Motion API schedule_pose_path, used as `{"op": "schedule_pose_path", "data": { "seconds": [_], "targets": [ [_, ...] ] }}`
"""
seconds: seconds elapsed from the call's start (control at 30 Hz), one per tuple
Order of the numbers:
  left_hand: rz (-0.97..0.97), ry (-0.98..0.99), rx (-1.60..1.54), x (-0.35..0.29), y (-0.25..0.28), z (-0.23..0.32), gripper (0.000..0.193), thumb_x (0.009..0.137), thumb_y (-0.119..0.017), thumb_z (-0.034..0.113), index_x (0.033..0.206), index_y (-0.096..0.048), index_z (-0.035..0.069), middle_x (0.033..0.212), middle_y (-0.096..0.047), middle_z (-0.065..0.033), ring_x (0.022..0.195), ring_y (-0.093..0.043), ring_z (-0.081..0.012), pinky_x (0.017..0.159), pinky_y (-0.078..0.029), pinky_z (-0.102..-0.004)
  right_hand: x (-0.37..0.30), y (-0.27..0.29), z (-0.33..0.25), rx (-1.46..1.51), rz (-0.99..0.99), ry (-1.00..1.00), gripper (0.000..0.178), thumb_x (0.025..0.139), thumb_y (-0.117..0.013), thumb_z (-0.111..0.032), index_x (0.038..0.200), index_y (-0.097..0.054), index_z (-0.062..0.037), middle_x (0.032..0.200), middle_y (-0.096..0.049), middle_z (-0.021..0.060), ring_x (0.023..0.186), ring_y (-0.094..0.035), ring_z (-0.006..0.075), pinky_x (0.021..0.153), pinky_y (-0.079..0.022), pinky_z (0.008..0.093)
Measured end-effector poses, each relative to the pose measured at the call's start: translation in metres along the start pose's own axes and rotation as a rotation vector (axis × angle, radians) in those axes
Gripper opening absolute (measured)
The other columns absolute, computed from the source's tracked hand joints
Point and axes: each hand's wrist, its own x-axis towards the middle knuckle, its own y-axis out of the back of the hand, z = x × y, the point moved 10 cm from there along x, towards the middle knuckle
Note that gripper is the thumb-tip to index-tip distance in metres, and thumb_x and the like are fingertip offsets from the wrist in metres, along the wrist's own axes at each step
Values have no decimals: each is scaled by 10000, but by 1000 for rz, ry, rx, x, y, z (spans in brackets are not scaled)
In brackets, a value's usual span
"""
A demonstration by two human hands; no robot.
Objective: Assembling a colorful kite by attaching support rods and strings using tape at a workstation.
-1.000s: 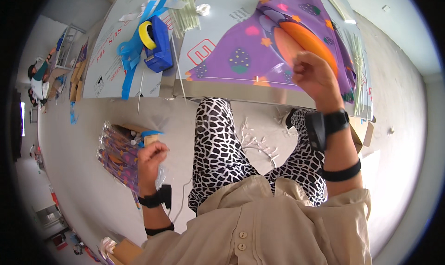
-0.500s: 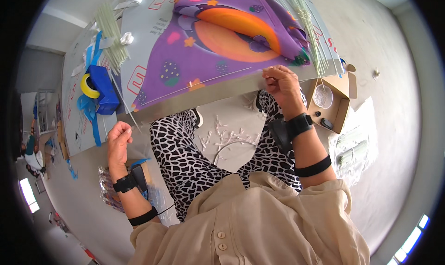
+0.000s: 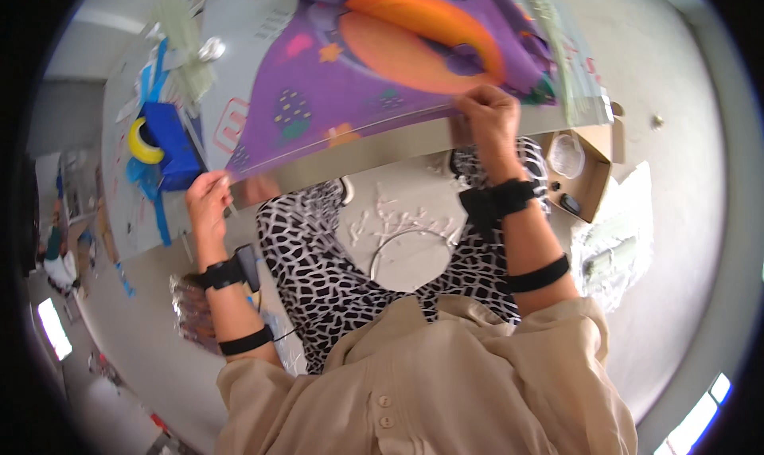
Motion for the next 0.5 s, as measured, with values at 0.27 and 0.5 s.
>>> {"op": "schedule_pose_path", "data": {
  "seconds": [0.27, 0.5],
  "targets": [
    [51, -19, 192, 18, -5, -9, 65, 793, -654, 3, 853, -647, -20, 679, -590, -19, 544, -495, -67, 479, -395, -200, 1, 3, -2, -47, -19, 6, 96, 775, -728, -67, 724, -653, -37, 649, -564, -61, 585, -464, 27, 531, -355, 189],
    [101, -14, 298, 17, -15, 0, 48, 755, -669, 1, 776, -650, -38, 628, -574, -17, 569, -503, -85, 522, -402, -236, 2, 7, -1, -159, 8, 34, 91, 784, -716, -71, 739, -656, -19, 659, -570, -53, 599, -470, 31, 546, -366, 195]
  ]
}}
